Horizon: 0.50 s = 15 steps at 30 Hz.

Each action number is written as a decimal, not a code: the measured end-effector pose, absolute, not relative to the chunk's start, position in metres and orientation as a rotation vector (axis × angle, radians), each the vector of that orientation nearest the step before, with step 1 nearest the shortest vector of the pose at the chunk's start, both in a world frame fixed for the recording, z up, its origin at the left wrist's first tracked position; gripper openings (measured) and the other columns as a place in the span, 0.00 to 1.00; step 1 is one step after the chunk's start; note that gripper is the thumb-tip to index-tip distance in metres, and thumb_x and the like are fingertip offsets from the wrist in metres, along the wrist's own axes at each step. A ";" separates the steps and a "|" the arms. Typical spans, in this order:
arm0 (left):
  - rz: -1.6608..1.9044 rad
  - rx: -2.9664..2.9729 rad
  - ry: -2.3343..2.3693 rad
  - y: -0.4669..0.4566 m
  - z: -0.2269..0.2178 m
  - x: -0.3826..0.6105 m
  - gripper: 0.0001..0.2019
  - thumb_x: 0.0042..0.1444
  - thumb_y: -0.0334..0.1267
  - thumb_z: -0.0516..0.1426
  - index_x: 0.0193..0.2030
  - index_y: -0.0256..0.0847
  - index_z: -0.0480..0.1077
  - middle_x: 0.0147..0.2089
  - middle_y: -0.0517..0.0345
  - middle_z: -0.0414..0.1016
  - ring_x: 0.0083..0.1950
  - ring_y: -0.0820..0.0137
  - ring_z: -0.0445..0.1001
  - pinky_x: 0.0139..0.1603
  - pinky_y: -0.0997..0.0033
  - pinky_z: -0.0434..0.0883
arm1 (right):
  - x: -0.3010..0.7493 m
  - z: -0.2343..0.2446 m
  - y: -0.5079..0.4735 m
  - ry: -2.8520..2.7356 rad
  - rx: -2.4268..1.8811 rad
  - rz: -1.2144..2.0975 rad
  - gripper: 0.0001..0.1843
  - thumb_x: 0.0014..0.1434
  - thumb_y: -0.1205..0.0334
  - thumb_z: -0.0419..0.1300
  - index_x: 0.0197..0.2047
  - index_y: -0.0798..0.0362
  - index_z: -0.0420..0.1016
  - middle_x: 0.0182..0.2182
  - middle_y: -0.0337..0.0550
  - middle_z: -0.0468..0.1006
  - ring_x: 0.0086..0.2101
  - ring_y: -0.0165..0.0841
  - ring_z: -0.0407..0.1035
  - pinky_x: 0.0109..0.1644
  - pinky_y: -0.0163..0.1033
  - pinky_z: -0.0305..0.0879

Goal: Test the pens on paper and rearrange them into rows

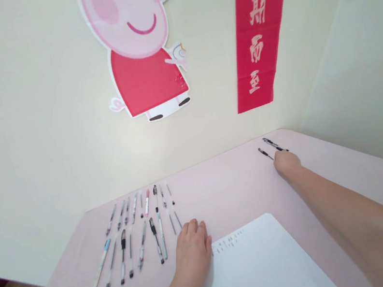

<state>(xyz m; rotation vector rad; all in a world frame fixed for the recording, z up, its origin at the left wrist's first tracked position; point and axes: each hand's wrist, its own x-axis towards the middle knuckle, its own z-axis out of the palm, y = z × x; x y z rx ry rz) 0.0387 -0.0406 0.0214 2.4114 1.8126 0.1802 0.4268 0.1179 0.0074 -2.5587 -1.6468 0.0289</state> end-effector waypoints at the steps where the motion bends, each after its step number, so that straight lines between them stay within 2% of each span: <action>1: 0.185 2.417 1.812 -0.041 0.021 0.038 0.20 0.57 0.37 0.45 0.54 0.39 0.65 0.55 0.47 0.65 0.56 0.60 0.61 0.56 0.59 0.57 | 0.420 0.009 0.117 -1.653 -2.555 0.041 0.18 0.52 0.73 0.50 0.46 0.65 0.72 0.40 0.64 0.75 0.42 0.43 0.70 0.42 0.42 0.64; 4: 0.202 2.428 1.809 -0.041 0.020 0.037 0.19 0.57 0.37 0.46 0.54 0.39 0.65 0.54 0.48 0.65 0.55 0.60 0.61 0.56 0.59 0.58 | 0.393 0.013 0.113 -1.717 -2.514 0.114 0.19 0.50 0.71 0.52 0.47 0.63 0.70 0.40 0.62 0.75 0.42 0.43 0.71 0.41 0.41 0.64; 10: 0.220 2.426 1.822 -0.040 0.021 0.033 0.19 0.57 0.37 0.46 0.53 0.39 0.65 0.54 0.47 0.66 0.55 0.60 0.62 0.55 0.59 0.59 | 0.321 0.013 0.093 -2.009 -2.232 0.326 0.14 0.47 0.71 0.56 0.39 0.56 0.72 0.36 0.50 0.77 0.38 0.37 0.71 0.36 0.34 0.60; 15: 0.236 2.448 1.830 -0.040 0.022 0.034 0.18 0.57 0.36 0.46 0.53 0.39 0.66 0.53 0.47 0.66 0.54 0.60 0.63 0.55 0.60 0.59 | 0.257 0.011 0.068 -2.190 -1.973 0.417 0.14 0.47 0.72 0.55 0.39 0.55 0.71 0.35 0.48 0.77 0.36 0.35 0.71 0.35 0.33 0.59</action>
